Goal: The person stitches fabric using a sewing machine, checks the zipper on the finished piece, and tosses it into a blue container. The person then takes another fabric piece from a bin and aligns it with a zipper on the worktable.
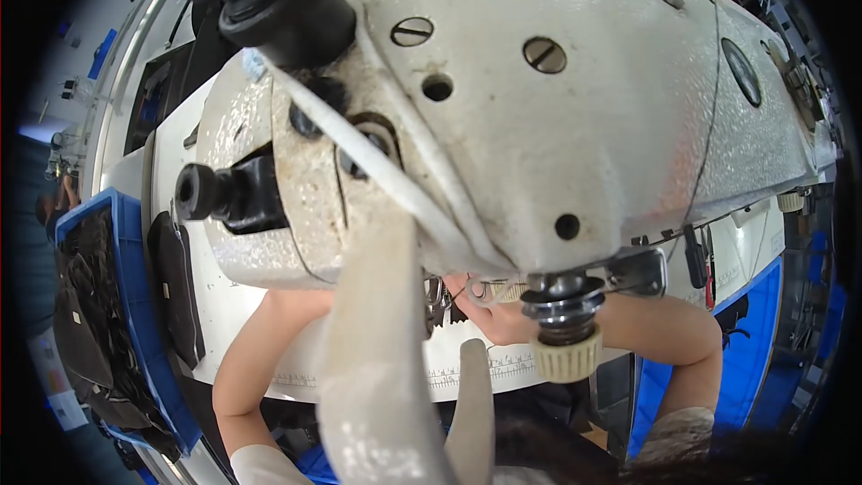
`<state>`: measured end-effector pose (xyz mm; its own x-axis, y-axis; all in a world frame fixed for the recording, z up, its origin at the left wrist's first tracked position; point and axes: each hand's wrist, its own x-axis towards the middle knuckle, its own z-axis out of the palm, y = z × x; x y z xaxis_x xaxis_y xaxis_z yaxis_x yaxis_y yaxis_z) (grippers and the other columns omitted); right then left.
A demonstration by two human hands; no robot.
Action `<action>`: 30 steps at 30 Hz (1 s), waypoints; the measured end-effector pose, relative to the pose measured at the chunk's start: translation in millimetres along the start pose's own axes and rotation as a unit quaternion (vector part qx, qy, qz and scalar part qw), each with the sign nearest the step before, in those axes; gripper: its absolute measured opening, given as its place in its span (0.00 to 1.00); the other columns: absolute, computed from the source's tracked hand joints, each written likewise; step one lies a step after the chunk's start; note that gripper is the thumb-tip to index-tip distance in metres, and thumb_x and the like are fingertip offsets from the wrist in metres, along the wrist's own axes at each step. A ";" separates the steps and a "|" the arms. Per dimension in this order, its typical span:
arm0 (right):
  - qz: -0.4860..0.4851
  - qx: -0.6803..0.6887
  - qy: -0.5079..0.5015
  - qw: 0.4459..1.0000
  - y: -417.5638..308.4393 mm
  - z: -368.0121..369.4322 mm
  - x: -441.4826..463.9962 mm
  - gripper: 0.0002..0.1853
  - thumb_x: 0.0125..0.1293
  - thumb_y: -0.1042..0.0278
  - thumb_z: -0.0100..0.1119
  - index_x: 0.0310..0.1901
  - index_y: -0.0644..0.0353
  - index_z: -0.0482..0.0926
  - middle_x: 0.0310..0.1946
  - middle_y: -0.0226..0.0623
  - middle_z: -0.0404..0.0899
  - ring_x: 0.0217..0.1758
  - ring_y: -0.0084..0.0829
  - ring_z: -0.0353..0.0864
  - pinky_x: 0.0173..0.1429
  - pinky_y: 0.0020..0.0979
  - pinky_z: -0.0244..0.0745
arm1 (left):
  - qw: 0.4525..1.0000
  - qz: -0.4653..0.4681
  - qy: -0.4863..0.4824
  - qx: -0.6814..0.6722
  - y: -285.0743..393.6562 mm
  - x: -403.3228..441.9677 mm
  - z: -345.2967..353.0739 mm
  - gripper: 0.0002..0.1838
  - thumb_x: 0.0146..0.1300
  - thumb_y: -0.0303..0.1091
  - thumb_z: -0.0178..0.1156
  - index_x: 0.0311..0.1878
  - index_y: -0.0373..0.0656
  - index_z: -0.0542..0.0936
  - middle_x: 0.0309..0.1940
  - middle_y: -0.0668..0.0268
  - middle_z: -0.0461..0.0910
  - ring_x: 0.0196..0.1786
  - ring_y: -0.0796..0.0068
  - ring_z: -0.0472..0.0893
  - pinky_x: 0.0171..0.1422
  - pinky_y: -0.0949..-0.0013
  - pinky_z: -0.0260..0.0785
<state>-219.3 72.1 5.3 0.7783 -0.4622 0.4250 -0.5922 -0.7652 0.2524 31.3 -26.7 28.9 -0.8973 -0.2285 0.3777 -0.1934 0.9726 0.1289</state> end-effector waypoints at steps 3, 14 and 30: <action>-0.010 0.026 0.009 1.000 -0.6 7.0 -3.5 0.09 0.43 0.67 0.59 0.18 0.56 0.67 0.15 0.31 0.70 0.32 0.32 0.71 0.28 0.26 0.63 | 1.000 -0.002 0.007 -0.030 -6.7 -2.2 2.8 0.16 0.51 0.28 0.59 0.46 0.41 0.77 0.39 0.59 0.78 0.35 0.59 0.78 0.34 0.60 0.71; 0.014 0.030 0.010 0.999 -8.9 12.3 -5.2 0.09 0.44 0.67 0.58 0.18 0.57 0.68 0.15 0.32 0.70 0.29 0.31 0.70 0.28 0.25 0.63 | 0.994 -0.072 -0.022 -0.082 -8.7 15.5 13.1 0.16 0.51 0.28 0.58 0.46 0.41 0.77 0.39 0.59 0.78 0.36 0.59 0.78 0.36 0.60 0.71; -0.005 -0.006 0.003 1.000 -9.1 -3.7 -1.4 0.07 0.42 0.67 0.58 0.17 0.58 0.72 0.15 0.29 0.68 0.32 0.35 0.73 0.30 0.28 0.67 | 0.988 -0.099 -0.027 -0.111 -15.1 27.0 18.7 0.16 0.52 0.28 0.58 0.47 0.41 0.77 0.40 0.59 0.78 0.38 0.58 0.78 0.38 0.59 0.71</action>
<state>-215.7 81.4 5.6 0.7824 -0.4522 0.4283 -0.5876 -0.7637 0.2672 2.5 -46.7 20.0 -0.8718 -0.4051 0.2756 -0.2810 0.8742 0.3960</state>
